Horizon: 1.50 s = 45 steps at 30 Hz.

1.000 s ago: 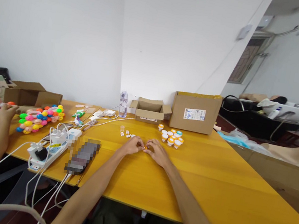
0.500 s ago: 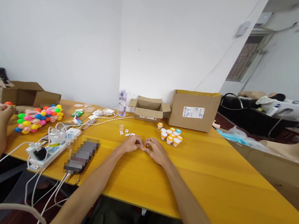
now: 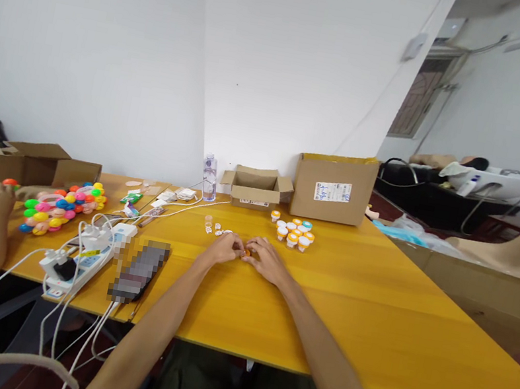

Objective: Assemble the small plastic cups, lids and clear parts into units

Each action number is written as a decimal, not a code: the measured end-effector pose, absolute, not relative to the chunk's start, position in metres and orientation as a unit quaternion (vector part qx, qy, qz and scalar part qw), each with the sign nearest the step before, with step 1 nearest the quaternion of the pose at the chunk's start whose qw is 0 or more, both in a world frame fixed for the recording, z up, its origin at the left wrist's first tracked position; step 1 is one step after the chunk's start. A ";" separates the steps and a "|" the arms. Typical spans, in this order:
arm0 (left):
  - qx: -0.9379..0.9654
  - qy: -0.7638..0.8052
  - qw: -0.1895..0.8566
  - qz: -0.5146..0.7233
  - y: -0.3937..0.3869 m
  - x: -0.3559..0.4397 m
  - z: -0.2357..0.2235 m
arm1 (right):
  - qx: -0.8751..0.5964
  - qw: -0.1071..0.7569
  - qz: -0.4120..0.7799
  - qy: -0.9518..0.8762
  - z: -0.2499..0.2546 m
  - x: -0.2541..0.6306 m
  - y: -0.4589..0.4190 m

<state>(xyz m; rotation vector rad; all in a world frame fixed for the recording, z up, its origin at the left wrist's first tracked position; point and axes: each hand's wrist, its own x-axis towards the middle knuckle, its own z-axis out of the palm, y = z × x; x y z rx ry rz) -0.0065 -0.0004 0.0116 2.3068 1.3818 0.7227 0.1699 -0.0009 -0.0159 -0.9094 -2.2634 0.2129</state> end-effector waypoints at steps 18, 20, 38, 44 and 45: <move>0.811 0.513 0.166 0.225 -0.004 -0.001 0.018 | -0.372 0.360 0.113 -0.848 -0.017 0.166 0.001; 0.811 0.519 0.160 0.217 -0.005 0.001 0.020 | -0.374 0.362 0.110 -0.847 -0.017 0.165 0.001; 0.813 0.513 0.173 0.213 -0.001 0.003 0.017 | -0.382 0.363 0.143 -0.838 -0.020 0.164 -0.001; 0.819 0.502 0.166 0.222 -0.001 0.002 0.013 | -0.385 0.368 0.115 -0.839 -0.023 0.163 0.000; 0.819 0.502 0.165 0.223 -0.001 0.002 0.013 | -0.385 0.368 0.115 -0.839 -0.024 0.163 0.000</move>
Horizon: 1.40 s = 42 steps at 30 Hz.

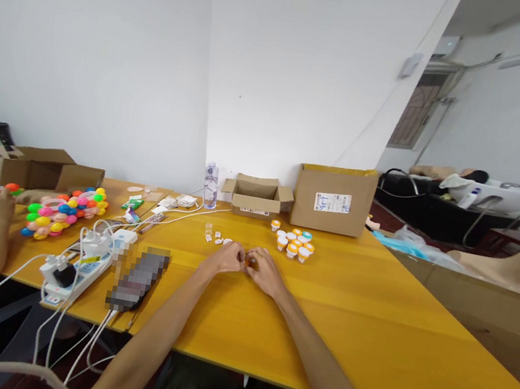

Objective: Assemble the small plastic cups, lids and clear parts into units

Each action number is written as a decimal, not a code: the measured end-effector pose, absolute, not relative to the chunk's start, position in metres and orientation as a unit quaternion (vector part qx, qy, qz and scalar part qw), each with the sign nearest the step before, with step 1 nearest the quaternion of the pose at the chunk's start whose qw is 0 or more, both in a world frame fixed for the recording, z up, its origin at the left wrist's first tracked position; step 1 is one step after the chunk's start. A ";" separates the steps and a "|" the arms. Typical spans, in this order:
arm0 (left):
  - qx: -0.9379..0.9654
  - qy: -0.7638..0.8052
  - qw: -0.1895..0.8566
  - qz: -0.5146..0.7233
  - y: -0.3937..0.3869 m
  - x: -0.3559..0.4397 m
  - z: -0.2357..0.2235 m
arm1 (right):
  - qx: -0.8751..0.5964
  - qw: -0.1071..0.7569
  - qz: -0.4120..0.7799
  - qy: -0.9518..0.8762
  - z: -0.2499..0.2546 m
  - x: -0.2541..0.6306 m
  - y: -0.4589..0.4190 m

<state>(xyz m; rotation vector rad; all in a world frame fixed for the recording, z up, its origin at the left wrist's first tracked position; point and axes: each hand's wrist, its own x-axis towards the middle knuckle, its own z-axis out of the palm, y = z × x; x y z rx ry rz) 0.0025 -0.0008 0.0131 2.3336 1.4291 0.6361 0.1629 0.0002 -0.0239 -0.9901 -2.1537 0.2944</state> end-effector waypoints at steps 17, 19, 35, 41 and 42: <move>0.784 0.512 0.219 0.274 0.001 -0.010 0.013 | -0.388 0.369 0.112 -0.837 -0.026 0.163 -0.001; 0.779 0.523 0.205 0.280 0.003 -0.017 0.014 | -0.393 0.367 0.115 -0.835 -0.023 0.162 -0.003; 0.752 0.570 0.160 0.291 0.000 -0.048 0.018 | -0.361 0.357 0.116 -0.853 -0.010 0.160 -0.017; 0.741 0.563 0.136 0.340 0.000 -0.047 0.015 | -0.353 0.382 0.089 -0.850 -0.008 0.165 -0.020; 0.733 0.565 0.133 0.355 0.000 -0.047 0.015 | -0.357 0.393 0.079 -0.844 -0.007 0.165 -0.020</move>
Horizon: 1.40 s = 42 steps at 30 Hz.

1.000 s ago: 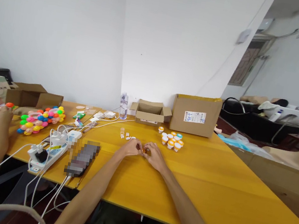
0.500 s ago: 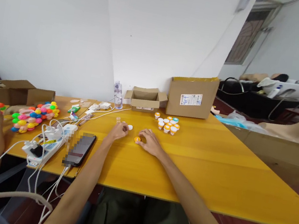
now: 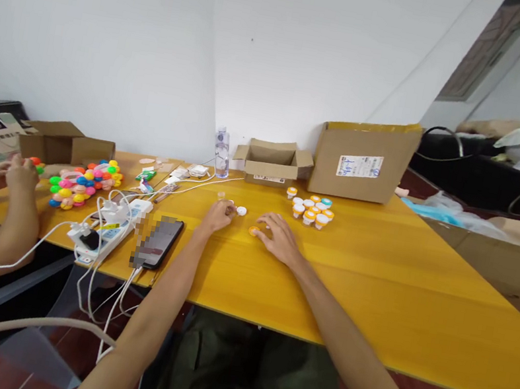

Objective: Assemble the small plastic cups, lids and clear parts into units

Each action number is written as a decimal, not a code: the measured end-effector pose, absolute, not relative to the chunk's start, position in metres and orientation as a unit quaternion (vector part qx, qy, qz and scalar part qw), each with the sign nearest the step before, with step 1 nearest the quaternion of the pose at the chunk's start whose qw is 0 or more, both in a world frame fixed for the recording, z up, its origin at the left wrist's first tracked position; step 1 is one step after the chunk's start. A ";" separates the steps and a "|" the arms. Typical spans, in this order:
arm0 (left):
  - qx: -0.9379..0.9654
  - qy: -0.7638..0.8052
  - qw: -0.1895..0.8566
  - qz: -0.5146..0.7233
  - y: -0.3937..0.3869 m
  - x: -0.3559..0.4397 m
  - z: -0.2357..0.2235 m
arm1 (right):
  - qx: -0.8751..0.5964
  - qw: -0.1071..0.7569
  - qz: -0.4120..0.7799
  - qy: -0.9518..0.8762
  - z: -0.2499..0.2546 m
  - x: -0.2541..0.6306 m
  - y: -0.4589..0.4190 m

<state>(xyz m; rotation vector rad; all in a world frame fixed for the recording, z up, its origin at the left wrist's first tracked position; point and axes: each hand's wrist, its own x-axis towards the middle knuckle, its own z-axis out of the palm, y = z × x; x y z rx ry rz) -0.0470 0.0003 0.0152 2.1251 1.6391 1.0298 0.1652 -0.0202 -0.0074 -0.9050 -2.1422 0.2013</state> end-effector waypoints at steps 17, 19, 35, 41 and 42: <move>0.815 0.393 0.251 0.343 -0.012 0.002 -0.009 | -0.392 0.334 0.083 -0.853 -0.013 0.166 -0.012; 0.808 0.389 0.272 0.351 -0.010 0.004 -0.011 | -0.395 0.335 0.084 -0.851 -0.013 0.165 -0.011; 0.750 0.390 0.340 0.411 -0.004 0.002 -0.015 | -0.377 0.348 -0.019 -0.858 -0.015 0.162 -0.020; 0.756 0.383 0.339 0.409 -0.003 0.002 -0.019 | -0.402 0.321 -0.038 -0.857 -0.017 0.160 -0.020; 0.757 0.384 0.336 0.409 -0.002 0.002 -0.019 | -0.404 0.319 -0.037 -0.856 -0.016 0.160 -0.021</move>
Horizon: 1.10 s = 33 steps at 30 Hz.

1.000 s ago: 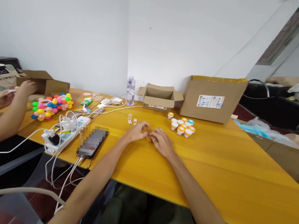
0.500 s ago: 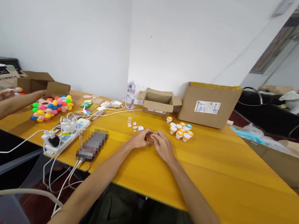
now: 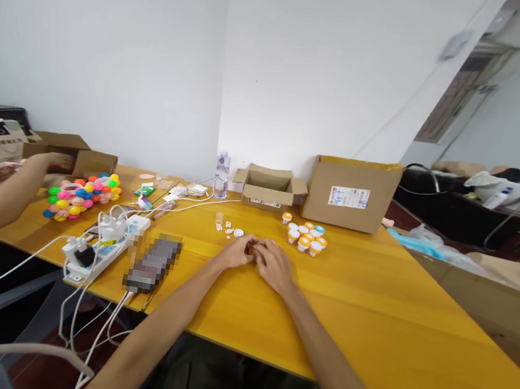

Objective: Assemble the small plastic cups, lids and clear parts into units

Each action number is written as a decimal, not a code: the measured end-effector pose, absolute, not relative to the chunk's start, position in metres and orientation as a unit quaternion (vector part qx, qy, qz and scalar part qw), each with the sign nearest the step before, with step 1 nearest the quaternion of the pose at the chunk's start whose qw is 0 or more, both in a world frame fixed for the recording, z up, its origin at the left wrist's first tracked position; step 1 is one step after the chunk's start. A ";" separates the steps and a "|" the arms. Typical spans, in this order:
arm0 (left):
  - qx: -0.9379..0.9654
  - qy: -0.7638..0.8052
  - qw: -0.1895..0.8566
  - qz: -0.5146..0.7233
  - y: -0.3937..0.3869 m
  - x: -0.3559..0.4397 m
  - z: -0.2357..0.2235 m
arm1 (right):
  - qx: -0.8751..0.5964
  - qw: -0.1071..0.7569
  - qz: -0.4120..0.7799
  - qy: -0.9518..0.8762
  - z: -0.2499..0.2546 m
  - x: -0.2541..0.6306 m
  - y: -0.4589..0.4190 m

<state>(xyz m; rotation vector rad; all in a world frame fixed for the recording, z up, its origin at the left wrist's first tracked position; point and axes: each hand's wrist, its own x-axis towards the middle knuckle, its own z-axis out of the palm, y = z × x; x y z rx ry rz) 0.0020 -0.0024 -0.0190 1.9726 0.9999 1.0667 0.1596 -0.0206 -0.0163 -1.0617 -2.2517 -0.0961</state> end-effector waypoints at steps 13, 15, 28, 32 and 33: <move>0.760 0.420 0.273 0.415 -0.008 -0.002 -0.007 | -0.400 0.364 0.001 -0.841 -0.013 0.159 -0.023; 0.757 0.431 0.242 0.428 -0.010 0.000 -0.004 | -0.398 0.395 -0.005 -0.828 -0.013 0.160 -0.022; 0.635 0.536 0.114 0.544 -0.004 -0.033 0.011 | -0.466 0.368 -0.022 -0.804 -0.025 0.169 -0.016; 0.631 0.550 0.091 0.539 0.000 -0.043 0.009 | -0.449 0.326 -0.027 -0.831 -0.024 0.171 -0.022; 0.633 0.551 0.089 0.537 0.000 -0.044 0.009 | -0.443 0.318 -0.027 -0.838 -0.023 0.171 -0.023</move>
